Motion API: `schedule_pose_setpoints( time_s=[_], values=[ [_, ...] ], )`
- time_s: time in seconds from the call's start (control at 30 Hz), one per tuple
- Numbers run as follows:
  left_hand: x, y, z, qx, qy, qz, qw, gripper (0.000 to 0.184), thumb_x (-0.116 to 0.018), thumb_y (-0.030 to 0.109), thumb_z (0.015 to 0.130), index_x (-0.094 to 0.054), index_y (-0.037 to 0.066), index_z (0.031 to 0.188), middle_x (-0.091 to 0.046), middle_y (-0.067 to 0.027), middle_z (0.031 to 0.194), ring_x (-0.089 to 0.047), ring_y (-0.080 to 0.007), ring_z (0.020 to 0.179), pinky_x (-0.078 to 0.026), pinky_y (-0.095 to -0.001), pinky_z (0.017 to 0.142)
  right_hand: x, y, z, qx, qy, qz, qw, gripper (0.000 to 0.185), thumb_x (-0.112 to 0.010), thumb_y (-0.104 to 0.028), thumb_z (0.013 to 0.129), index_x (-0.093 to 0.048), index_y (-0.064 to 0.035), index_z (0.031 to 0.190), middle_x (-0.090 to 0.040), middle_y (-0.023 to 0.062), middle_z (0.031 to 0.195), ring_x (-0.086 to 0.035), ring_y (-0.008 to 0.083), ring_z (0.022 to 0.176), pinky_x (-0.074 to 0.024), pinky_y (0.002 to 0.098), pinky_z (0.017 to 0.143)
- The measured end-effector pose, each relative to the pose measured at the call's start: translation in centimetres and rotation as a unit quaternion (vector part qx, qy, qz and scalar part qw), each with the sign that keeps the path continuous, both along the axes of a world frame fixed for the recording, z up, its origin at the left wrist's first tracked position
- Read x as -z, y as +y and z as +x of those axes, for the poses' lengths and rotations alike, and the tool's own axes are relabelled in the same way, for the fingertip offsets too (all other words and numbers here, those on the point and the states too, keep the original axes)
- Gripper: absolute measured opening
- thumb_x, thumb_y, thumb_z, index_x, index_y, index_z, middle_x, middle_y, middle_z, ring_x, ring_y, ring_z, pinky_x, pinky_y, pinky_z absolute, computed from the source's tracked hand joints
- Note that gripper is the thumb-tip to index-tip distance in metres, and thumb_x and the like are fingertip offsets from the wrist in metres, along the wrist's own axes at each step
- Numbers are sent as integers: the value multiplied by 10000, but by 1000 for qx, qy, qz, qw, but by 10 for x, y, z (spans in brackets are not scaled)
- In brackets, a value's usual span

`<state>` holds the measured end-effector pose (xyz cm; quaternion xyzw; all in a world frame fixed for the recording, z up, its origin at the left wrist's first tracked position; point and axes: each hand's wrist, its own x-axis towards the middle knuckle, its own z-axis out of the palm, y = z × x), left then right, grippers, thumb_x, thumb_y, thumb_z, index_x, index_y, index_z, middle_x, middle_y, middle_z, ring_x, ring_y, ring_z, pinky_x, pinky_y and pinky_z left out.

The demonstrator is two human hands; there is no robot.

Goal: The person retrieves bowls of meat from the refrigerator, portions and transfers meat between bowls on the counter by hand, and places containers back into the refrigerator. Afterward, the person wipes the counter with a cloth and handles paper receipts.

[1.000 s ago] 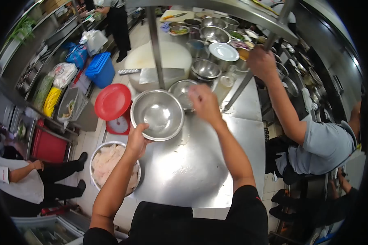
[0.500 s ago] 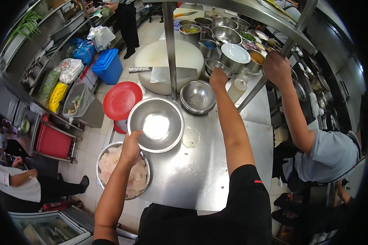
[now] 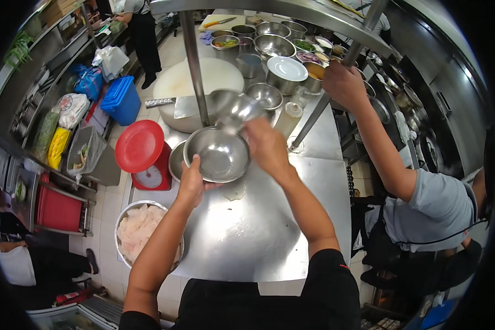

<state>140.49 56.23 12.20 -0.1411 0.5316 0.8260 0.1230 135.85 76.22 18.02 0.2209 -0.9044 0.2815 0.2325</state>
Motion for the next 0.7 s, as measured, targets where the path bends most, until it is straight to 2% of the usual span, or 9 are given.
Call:
schedule_pose_setpoints(
  time_s=[0.07, 0.1, 0.13, 0.17, 0.23, 0.37, 0.5, 0.57, 0.7],
  values=[
    [1, 3, 6, -14, 4, 4, 1000, 486, -356, 331, 978, -213, 35, 1336, -471, -197, 1264, -630, -301, 967, -592, -398, 694, -11, -6, 29, -120, -28, -85, 989, 199, -641, -129, 822, -625, -44, 1001, -620, 163, 998, -623, 335, 791, -512, 370, 636],
    [1, -1, 9, -22, 9, 3, 1000, 446, -319, 345, 983, -312, 41, 1309, -527, -175, 1212, -634, -284, 977, -590, -397, 714, -14, -7, 36, -159, -37, -113, 980, 208, -649, -133, 821, -630, -43, 1008, -622, 162, 1007, -626, 327, 784, -513, 360, 630],
    [3, -5, 13, -31, 13, 1, 999, 447, -282, 359, 988, -410, 47, 1282, -583, -154, 1160, -638, -267, 987, -589, -396, 735, -12, -7, 35, -155, -46, -112, 980, 223, -652, -157, 825, -639, -48, 1019, -623, 160, 1038, -628, 321, 791, -513, 359, 636],
    [6, -8, 18, -63, 24, -10, 998, 461, -274, 356, 982, -426, 29, 1269, -587, -165, 1159, -651, -278, 952, -584, -409, 753, -10, -6, 35, -152, -56, -111, 980, 239, -655, -181, 829, -647, -52, 1031, -623, 157, 1070, -631, 315, 798, -514, 358, 642],
    [13, -20, 25, -83, 25, 8, 996, 423, -305, 336, 975, -435, 44, 1251, -598, -151, 1124, -651, -266, 935, -579, -410, 718, 16, 3, -7, -97, -74, -118, 985, 264, -649, -224, 830, -643, -28, 1007, -621, 174, 1013, -606, 335, 890, -495, 407, 772],
    [11, -46, 36, -118, 57, 22, 991, 382, -350, 308, 965, -474, 39, 1205, -613, -140, 1079, -653, -253, 906, -570, -429, 708, 73, 12, -81, 199, -82, 14, 976, 270, -619, -214, 848, -612, -18, 1034, -580, 182, 1078, -583, 358, 960, -494, 429, 816],
    [-7, -66, 45, -157, 55, 22, 986, 372, -359, 296, 962, -491, 33, 1189, -622, -117, 1048, -662, -216, 834, -572, -361, 640, 107, 10, -116, 259, -101, 100, 955, 273, -596, -185, 851, -594, -8, 1058, -549, 206, 1132, -567, 353, 1017, -499, 430, 832],
    [-6, -74, 50, -165, 54, 13, 985, 370, -357, 294, 963, -491, 37, 1193, -625, -107, 1035, -663, -202, 814, -568, -335, 607, 124, 12, -133, 291, -206, 132, 925, 246, -563, -136, 849, -591, 9, 1046, -564, 228, 1098, -593, 344, 996, -512, 421, 817],
    [-2, -85, 55, -227, 65, 14, 972, 326, -348, 284, 976, -521, 56, 1134, -626, -54, 904, -614, -129, 650, -477, -253, 470, 114, 14, -134, 283, -232, 102, 925, 229, -523, -92, 846, -591, 15, 1036, -589, 238, 1051, -619, 352, 956, -527, 412, 785]
  ],
)
